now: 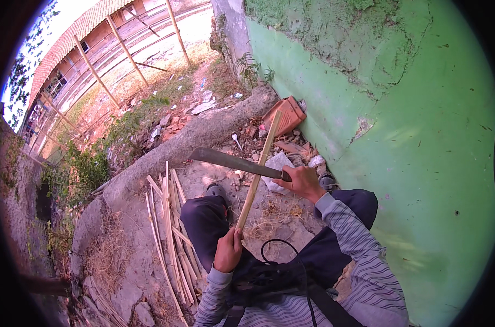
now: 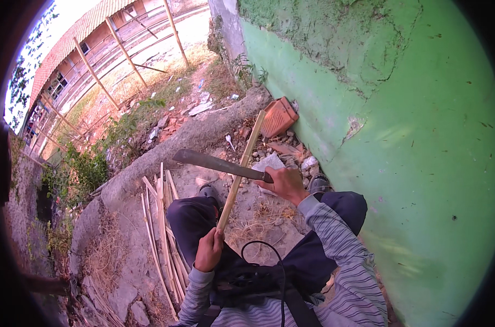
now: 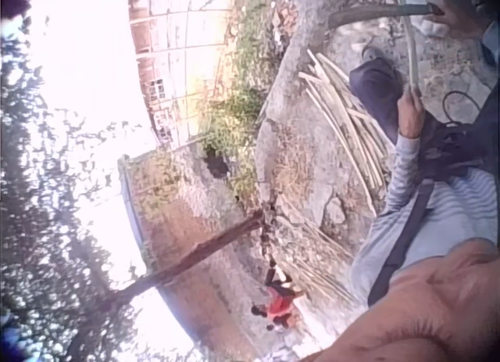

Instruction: The person whittles and scrapes bamboo sticks using a knife.

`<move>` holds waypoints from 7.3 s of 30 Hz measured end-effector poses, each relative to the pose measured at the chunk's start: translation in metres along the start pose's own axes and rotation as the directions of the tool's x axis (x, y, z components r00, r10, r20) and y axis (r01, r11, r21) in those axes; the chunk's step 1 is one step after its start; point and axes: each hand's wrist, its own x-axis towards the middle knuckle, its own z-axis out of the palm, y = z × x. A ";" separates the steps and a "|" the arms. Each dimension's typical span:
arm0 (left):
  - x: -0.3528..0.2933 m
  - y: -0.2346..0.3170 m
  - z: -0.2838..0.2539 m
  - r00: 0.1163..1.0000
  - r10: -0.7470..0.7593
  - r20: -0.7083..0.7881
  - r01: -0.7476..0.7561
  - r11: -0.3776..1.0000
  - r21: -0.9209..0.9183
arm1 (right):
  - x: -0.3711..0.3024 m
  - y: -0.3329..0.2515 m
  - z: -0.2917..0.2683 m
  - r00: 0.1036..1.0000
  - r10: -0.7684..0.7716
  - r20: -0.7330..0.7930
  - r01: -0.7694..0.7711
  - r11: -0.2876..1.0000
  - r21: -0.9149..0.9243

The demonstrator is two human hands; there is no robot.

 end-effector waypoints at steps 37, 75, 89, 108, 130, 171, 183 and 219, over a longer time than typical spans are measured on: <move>-0.019 -0.004 0.005 0.993 0.102 -0.060 -0.077 0.942 0.327 | -0.003 0.019 0.014 0.982 0.184 0.048 -0.182 0.982 -0.049; -0.075 -0.017 -0.039 0.996 -0.003 -0.092 0.028 0.962 0.272 | 0.001 0.008 0.036 0.996 0.060 0.062 -0.060 0.998 -0.005; -0.089 -0.008 -0.047 0.997 -0.034 -0.072 0.055 0.945 0.321 | 0.017 0.023 0.042 0.995 0.083 0.057 -0.085 0.996 0.034; -0.115 0.023 -0.062 0.999 -0.020 -0.048 0.036 0.939 0.341 | 0.045 0.049 0.069 0.956 0.292 0.038 -0.294 0.942 0.162; -0.038 -0.006 -0.050 0.781 -0.345 0.520 0.557 0.763 -0.330 | 0.015 0.001 -0.018 0.822 0.549 0.151 -0.326 0.237 0.915; -0.054 -0.040 -0.065 0.785 -0.481 0.389 0.550 0.831 -0.083 | 0.051 0.038 -0.052 0.539 0.817 -0.207 0.042 0.220 0.975; -0.023 -0.051 -0.055 0.852 -0.435 0.293 0.507 0.825 -0.251 | 0.036 0.007 0.001 0.787 0.617 -0.031 -0.281 0.402 0.872; 0.058 -0.030 0.037 0.999 -0.013 -0.046 0.021 0.984 0.176 | -0.018 -0.063 0.038 0.979 0.194 0.056 -0.201 0.925 0.322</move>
